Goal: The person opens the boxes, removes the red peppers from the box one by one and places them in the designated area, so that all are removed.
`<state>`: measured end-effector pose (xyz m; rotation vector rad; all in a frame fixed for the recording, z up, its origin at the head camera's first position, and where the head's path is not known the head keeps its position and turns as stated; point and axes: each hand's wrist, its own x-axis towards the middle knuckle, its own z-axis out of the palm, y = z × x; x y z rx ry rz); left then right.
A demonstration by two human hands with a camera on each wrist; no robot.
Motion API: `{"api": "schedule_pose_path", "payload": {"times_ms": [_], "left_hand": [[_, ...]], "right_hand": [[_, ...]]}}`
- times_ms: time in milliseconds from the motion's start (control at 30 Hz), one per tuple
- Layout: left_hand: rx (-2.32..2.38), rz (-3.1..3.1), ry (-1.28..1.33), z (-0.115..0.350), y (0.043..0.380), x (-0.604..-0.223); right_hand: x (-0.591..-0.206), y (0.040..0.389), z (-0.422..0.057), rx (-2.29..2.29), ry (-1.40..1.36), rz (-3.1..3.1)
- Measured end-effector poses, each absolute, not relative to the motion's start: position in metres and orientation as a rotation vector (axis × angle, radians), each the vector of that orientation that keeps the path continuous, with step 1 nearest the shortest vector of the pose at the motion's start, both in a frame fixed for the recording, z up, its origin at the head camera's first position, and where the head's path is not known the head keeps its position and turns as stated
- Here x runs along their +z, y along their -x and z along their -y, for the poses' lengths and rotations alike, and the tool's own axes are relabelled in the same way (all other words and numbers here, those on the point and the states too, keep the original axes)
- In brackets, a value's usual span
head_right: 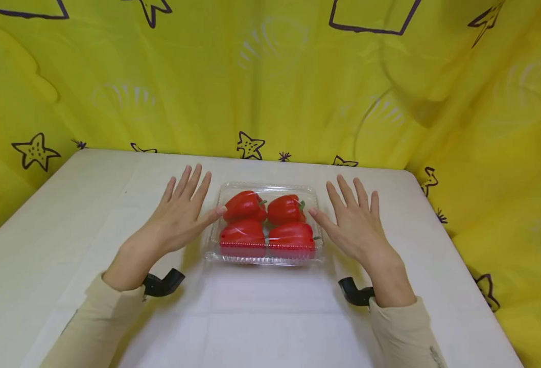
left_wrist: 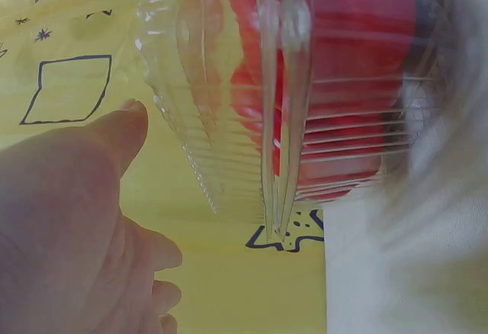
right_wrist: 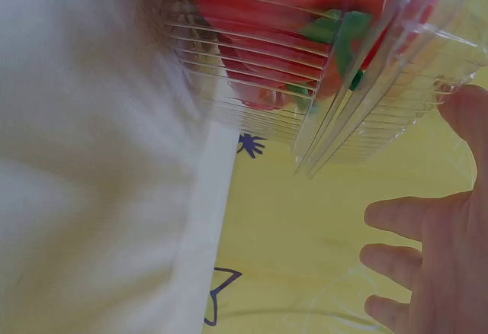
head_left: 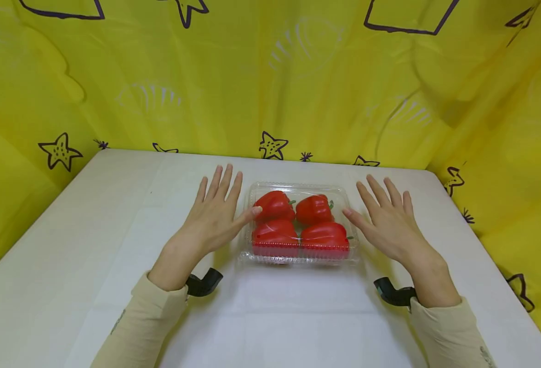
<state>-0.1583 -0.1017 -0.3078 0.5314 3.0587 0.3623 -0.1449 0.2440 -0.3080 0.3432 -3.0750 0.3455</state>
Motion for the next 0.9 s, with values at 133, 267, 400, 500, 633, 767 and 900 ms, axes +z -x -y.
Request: {"api": "schedule_pose_path", "payload": {"times_ms": [133,267,400,500,633,767,900], "left_hand": [[0.373,-3.053,-0.55,0.099,0.157,-0.307],[0.376,-3.045,-0.576,0.096,0.156,-0.307],[0.39,-3.035,-0.606,0.093,0.153,-0.307],[0.408,-3.027,-0.644,0.089,0.15,-0.307],[0.447,-3.016,-0.711,0.082,0.147,-0.306],[0.468,-3.011,-0.778,0.077,0.145,-0.304],[0.467,-3.019,-0.849,0.074,0.141,-0.301]], "right_hand": [[-0.308,0.144,-0.245,0.372,-0.322,3.11],[-0.308,0.142,-0.247,0.426,-0.334,3.124],[-0.308,0.139,-0.25,0.496,-0.39,3.11],[-0.309,0.135,-0.253,0.574,-0.414,3.096],[-0.311,0.129,-0.256,0.794,-0.435,3.06],[-0.313,0.126,-0.256,0.954,-0.456,3.003],[-0.316,0.122,-0.255,1.035,-0.473,2.953]]}}
